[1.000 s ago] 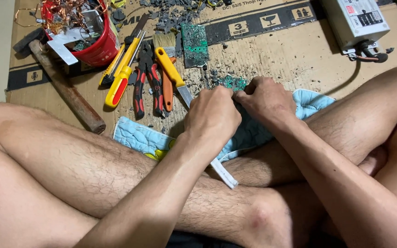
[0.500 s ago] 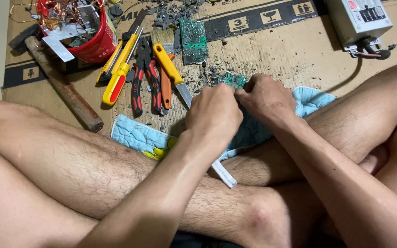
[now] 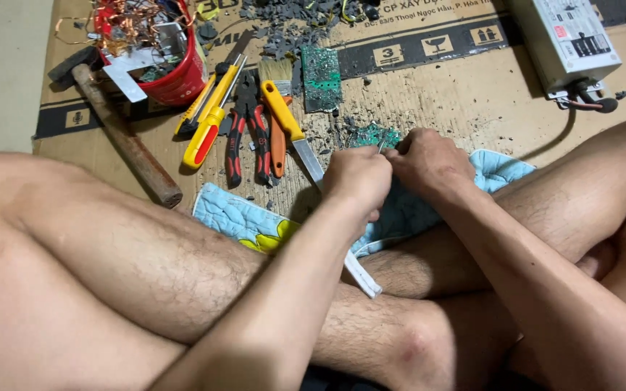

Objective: The person is using a screwdriver and pliers to remove components from a circuit board.

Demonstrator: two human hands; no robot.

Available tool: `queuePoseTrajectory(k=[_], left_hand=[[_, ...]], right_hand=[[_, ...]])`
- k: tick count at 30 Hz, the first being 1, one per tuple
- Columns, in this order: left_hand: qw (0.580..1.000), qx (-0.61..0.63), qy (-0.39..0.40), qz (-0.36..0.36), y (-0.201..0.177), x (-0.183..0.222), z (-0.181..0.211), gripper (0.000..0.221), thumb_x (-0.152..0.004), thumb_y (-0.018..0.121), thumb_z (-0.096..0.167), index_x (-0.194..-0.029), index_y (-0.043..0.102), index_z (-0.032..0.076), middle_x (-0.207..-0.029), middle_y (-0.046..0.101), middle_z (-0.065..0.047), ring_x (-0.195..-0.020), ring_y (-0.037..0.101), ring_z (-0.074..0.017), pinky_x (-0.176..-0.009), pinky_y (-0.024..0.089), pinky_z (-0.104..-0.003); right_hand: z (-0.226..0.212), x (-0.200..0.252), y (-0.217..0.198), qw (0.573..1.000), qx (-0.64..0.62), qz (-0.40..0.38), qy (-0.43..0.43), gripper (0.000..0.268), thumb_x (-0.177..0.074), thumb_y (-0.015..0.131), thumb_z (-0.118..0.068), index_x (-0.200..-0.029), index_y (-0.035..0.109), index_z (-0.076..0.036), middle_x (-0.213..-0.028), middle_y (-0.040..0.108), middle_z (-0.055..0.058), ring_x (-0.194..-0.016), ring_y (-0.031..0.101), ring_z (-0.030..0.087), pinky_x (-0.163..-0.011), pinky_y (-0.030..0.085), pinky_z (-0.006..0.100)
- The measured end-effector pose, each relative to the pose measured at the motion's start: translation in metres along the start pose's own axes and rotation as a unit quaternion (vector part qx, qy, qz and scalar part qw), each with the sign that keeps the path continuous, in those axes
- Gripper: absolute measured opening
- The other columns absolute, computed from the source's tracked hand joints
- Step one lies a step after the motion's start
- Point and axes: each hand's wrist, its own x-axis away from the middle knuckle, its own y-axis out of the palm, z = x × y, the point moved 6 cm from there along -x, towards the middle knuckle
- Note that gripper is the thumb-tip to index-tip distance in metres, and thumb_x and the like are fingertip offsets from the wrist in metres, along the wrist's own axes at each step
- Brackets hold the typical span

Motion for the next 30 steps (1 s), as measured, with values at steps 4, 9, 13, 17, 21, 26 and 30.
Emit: queuePoseTrajectory(k=[4,9,13,17,21,26,30], left_hand=[[0.955,0.292,-0.045,-0.032,0.027,-0.03,-0.024,0.034,-0.094,0.046,0.013,-0.116,0.068,-0.001,-0.076,0.049,-0.004,-0.046,0.04,-0.0027,-0.036,0.032,-0.014],[0.954,-0.275,0.121,0.011,-0.001,-0.017,0.01,0.037,-0.096,0.046,0.033,-0.118,0.074,0.021,-0.113,0.073,-0.015,-0.115,0.067,-0.0397,-0.092,0.058,-0.055],[0.909,-0.384,0.158,-0.011,0.008,-0.012,0.022,0.041,-0.102,0.043,0.03,-0.12,0.072,0.008,-0.119,0.072,-0.018,-0.121,0.064,-0.0411,-0.1,0.053,-0.057],[0.939,-0.319,0.125,-0.005,0.009,-0.023,0.016,0.039,-0.098,0.049,0.032,-0.118,0.073,0.009,-0.111,0.074,-0.017,-0.112,0.068,-0.0395,-0.091,0.057,-0.054],[0.976,0.205,-0.045,-0.055,0.002,-0.045,-0.014,0.022,-0.091,0.052,0.011,-0.092,0.06,-0.009,-0.066,0.049,-0.007,-0.044,0.042,-0.0051,-0.035,0.034,-0.016],[0.985,-0.146,0.097,0.011,-0.021,-0.01,0.012,0.029,-0.089,0.048,0.027,-0.104,0.072,0.019,-0.086,0.063,-0.01,-0.08,0.059,-0.0286,-0.065,0.05,-0.042],[0.952,-0.285,0.106,-0.018,-0.006,0.006,0.024,0.045,-0.096,0.042,0.029,-0.132,0.068,0.028,-0.129,0.068,-0.014,-0.126,0.06,-0.0397,-0.102,0.052,-0.054]], right_hand=[[-0.005,0.016,-0.006,1.0,0.014,-0.008,0.003,0.041,-0.09,0.057,-0.04,-0.12,0.076,-0.019,-0.118,0.071,0.025,-0.119,0.063,0.047,-0.1,0.05,0.055],[-0.012,0.023,-0.008,1.0,0.0,-0.013,-0.012,0.04,-0.091,0.058,-0.037,-0.121,0.076,-0.016,-0.118,0.072,0.025,-0.117,0.064,0.047,-0.099,0.051,0.055],[0.0,0.002,0.003,1.0,0.016,-0.005,-0.013,0.038,-0.09,0.059,-0.039,-0.117,0.078,-0.019,-0.115,0.072,0.025,-0.115,0.066,0.047,-0.097,0.053,0.055],[0.016,-0.023,0.017,0.999,0.033,0.0,-0.002,0.037,-0.086,0.062,-0.044,-0.113,0.079,-0.026,-0.112,0.074,0.022,-0.113,0.067,0.045,-0.097,0.053,0.054],[-0.009,0.024,-0.004,1.0,-0.014,-0.018,0.004,0.039,-0.092,0.058,-0.036,-0.12,0.077,-0.016,-0.12,0.071,0.026,-0.122,0.062,0.047,-0.104,0.049,0.056],[-0.011,0.033,-0.015,1.0,-0.012,-0.022,0.004,0.041,-0.091,0.059,-0.039,-0.12,0.076,-0.015,-0.121,0.07,0.026,-0.123,0.061,0.047,-0.105,0.049,0.054],[-0.003,0.019,-0.004,1.0,-0.01,-0.014,-0.002,0.038,-0.09,0.061,-0.04,-0.116,0.077,-0.018,-0.116,0.072,0.024,-0.119,0.064,0.047,-0.101,0.051,0.054]])
